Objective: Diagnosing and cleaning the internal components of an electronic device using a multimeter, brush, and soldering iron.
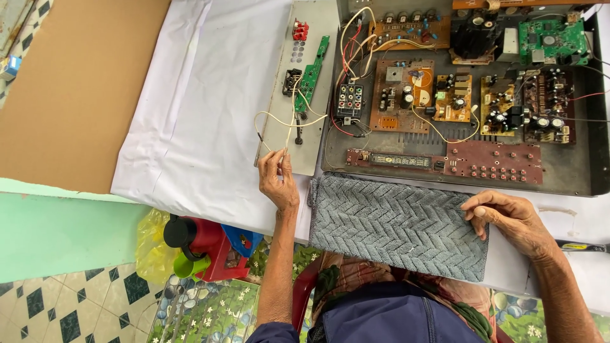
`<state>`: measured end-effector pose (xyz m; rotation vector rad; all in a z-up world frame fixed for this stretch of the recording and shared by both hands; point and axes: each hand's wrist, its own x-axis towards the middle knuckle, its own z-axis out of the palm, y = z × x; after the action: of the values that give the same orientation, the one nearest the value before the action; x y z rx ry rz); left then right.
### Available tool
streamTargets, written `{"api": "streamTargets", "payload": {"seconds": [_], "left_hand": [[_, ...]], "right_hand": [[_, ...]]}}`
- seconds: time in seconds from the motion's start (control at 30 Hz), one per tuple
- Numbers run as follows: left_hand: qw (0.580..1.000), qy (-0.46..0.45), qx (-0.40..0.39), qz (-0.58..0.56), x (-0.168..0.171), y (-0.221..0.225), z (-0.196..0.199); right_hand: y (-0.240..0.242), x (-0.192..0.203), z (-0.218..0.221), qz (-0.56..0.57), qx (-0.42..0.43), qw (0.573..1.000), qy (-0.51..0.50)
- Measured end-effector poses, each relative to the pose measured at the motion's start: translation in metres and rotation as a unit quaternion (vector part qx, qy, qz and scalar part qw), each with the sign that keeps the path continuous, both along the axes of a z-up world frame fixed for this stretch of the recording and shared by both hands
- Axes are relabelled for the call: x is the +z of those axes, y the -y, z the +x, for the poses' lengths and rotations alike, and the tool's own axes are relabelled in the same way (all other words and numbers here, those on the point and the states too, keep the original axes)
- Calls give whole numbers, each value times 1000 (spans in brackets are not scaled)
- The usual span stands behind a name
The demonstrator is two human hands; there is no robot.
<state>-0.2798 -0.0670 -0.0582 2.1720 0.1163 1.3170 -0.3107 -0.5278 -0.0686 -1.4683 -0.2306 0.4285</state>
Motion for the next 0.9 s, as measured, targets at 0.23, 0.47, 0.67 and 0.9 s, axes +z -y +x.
{"api": "streamTargets", "payload": {"seconds": [0.23, 0.47, 0.67, 0.9], "left_hand": [[1000, 19, -15, -8, 8, 3, 0], [996, 52, -44, -51, 19, 3, -6], [996, 51, -11, -75, 16, 1, -2], [970, 11, -29, -240, 11, -4, -6]], "right_hand": [[-1, 4, 0, -8, -7, 1000, 2], [-5, 8, -3, -3, -15, 1000, 11], [-3, 3, -3, 8, -13, 1000, 26], [-3, -7, -4, 45, -15, 998, 35]]}}
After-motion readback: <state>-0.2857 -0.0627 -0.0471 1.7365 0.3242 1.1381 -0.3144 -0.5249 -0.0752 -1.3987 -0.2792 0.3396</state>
